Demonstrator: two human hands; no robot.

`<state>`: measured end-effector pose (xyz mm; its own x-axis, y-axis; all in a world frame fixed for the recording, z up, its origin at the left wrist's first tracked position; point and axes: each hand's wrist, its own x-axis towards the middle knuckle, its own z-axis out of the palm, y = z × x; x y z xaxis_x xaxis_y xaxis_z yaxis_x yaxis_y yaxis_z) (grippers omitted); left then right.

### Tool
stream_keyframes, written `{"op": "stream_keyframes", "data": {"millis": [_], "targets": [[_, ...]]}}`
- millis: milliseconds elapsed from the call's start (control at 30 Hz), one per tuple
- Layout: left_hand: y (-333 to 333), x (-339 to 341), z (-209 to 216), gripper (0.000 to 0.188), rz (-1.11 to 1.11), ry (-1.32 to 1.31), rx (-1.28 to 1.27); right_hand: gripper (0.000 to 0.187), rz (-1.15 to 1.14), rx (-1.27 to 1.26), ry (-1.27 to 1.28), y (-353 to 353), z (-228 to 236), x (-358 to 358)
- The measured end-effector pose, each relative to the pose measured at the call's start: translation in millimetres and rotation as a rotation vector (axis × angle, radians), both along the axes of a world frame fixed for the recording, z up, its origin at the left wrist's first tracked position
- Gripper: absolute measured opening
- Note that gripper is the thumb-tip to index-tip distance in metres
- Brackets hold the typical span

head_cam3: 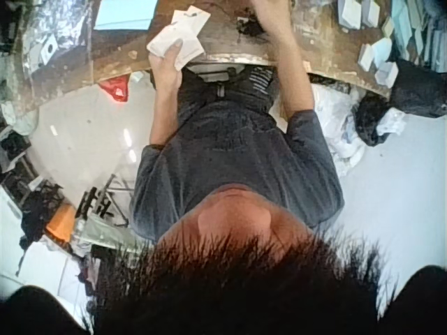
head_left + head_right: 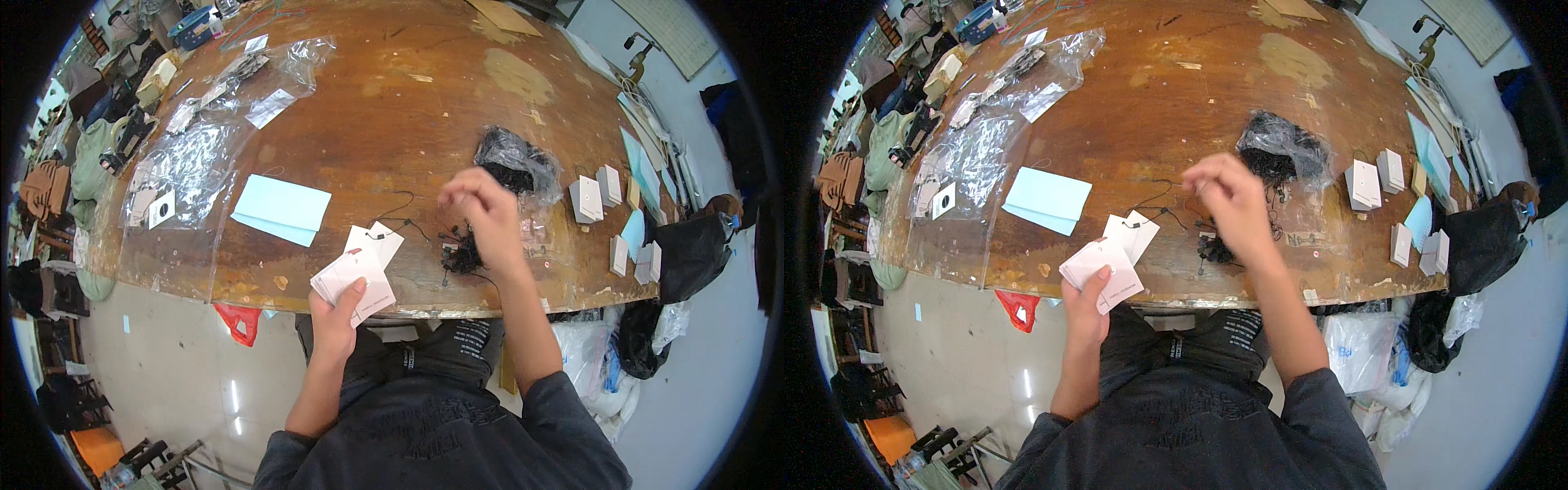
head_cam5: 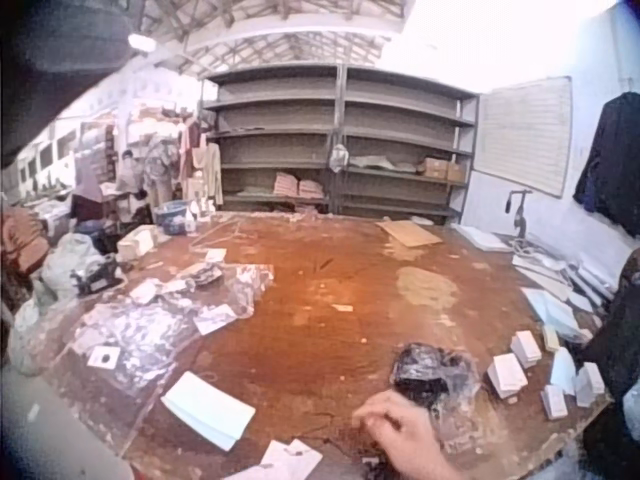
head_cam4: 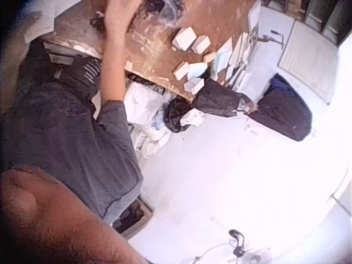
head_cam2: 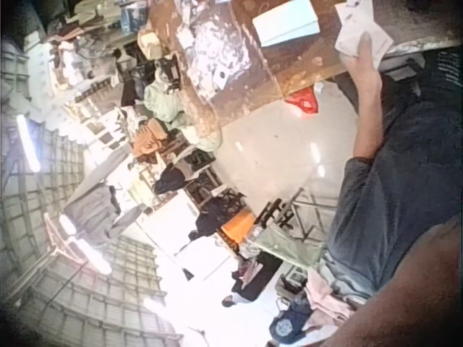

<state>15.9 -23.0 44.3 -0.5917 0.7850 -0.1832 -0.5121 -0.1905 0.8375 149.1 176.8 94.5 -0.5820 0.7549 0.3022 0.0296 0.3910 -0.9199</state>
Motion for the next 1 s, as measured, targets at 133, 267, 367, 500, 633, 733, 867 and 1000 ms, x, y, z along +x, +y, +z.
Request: {"op": "stream_keyframes", "data": {"millis": [133, 267, 367, 500, 633, 733, 867, 1000], "targets": [[10, -1, 1, 0.042, 0.006, 0.095, -0.058, 0.012, 0.116, -0.215, 0.083, -62, -13, -4], [16, 9, 2, 0.033, 0.089, 0.332, -0.076, 0.009, 0.051, -0.203, 0.042, -87, -20, -15], [16, 13, 3, 0.028, 0.123, 0.440, -0.061, 0.009, 0.002, -0.084, 0.024, -90, -17, -22], [13, 15, 2, 0.025, 0.168, 0.460, -0.053, 0.007, -0.037, 0.052, -0.028, -96, -16, -27], [12, 13, 1, 0.022, 0.188, 0.574, -0.068, 0.005, -0.025, 0.097, -0.003, -98, -18, -29], [12, 10, 1, 0.024, 0.203, 0.767, -0.065, 0.004, 0.008, 0.240, 0.019, -94, -17, -29], [17, 0, 1, 0.030, 0.307, 1.329, 0.012, 0.002, 0.054, 0.012, -0.036, -88, -16, -22], [20, -11, 0, 0.028, 0.364, 1.809, -0.013, 0.008, 0.150, -0.652, 0.037, -85, -21, -14]]}}
